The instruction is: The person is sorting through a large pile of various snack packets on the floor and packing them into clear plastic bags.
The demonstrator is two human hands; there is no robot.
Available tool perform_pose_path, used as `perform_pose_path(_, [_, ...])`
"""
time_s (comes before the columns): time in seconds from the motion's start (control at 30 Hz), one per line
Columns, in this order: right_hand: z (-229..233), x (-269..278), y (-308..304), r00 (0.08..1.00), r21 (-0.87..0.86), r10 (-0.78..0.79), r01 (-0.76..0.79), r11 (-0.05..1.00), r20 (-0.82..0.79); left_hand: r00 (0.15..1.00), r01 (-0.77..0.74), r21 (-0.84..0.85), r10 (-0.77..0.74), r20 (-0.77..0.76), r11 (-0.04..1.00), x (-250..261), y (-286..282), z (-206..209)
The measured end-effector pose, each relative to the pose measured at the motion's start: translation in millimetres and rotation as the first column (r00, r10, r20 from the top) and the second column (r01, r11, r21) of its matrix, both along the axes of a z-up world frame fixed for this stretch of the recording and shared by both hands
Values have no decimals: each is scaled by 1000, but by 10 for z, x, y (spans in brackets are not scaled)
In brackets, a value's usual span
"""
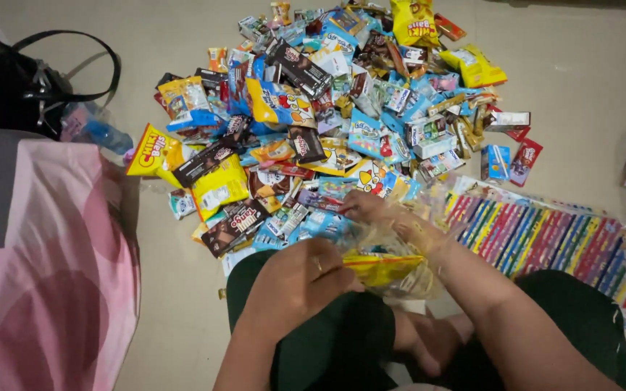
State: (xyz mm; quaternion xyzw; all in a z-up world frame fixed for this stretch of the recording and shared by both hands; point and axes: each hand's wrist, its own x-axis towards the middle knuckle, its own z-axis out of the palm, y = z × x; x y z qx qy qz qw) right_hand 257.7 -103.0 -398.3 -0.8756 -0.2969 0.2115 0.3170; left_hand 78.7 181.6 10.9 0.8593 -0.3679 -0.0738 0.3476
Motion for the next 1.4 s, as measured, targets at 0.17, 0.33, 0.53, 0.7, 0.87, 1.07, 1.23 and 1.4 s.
perform_pose_path(0.17, [1112, -252, -31, 960, 60, -279, 279, 958, -15, 954, -64, -92, 34, -296, 994, 40, -9, -56])
perform_pose_path(0.33, [2418, -767, -472, 749, 153, -656, 662, 734, -94, 990, -78, -115, 63, -129, 990, 36, -52, 78])
perform_pose_path(0.53, [3633, -1482, -874, 375, 577, -922, 734, 359, 96, 704, -232, 247, 338, -625, 941, -25, -204, 462])
perform_pose_path(0.7, [3919, -1965, -1104, 121, 904, -929, 218, 368, 349, 965, -83, -38, 71, -252, 996, -156, -149, 51])
perform_pose_path(0.87, [4492, -2370, -418, 715, 499, -401, 84, 862, 572, 817, -274, -168, 137, -560, 947, -264, -167, 286])
perform_pose_path(1.07, [4413, -2377, -432, 865, 296, -258, 135, 946, 430, 931, -210, -303, 95, -353, 930, -290, -164, 139])
perform_pose_path(1.23, [4420, -2416, -480, 863, 248, -223, 118, 962, 453, 932, -224, -281, 121, -343, 933, -311, -174, 111])
perform_pose_path(1.4, [4302, -2358, -597, 770, 118, -207, 170, 978, 603, 982, -114, -388, 46, -181, 914, -280, -153, 34])
